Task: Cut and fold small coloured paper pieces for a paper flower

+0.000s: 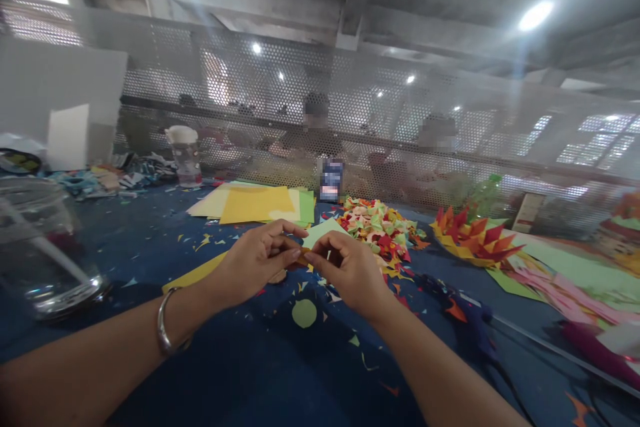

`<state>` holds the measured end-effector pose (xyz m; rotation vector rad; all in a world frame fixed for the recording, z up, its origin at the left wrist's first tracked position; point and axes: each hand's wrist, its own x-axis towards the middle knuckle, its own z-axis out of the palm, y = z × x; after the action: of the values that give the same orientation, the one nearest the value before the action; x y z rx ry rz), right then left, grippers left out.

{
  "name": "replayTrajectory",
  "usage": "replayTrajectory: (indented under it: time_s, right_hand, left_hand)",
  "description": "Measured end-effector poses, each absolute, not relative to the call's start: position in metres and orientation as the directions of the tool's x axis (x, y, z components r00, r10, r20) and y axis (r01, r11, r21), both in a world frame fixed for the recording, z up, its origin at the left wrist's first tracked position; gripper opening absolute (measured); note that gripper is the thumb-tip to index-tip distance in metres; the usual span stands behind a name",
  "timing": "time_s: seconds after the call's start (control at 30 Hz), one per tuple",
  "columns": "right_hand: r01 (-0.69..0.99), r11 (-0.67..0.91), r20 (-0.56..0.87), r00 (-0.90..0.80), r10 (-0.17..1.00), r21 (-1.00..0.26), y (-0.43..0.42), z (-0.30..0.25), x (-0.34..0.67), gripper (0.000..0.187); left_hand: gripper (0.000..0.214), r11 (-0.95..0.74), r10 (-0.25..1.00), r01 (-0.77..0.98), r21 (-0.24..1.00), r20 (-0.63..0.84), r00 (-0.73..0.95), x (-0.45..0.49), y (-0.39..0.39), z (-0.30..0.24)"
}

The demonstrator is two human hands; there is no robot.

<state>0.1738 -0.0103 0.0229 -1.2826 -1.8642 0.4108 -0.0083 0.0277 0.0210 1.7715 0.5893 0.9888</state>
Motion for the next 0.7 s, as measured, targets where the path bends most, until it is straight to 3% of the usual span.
replayTrajectory:
  time_s: [0.7]
  right_hand:
    - [0.45, 0.351, 0.297, -0.189, 0.936, -0.821, -0.005, 0.022, 0.178, 0.023]
  left_hand:
    - [0.041, -0.33, 0.73, -0.06, 0.942, 0.295, 0.617, -0.001, 0.038, 0.007]
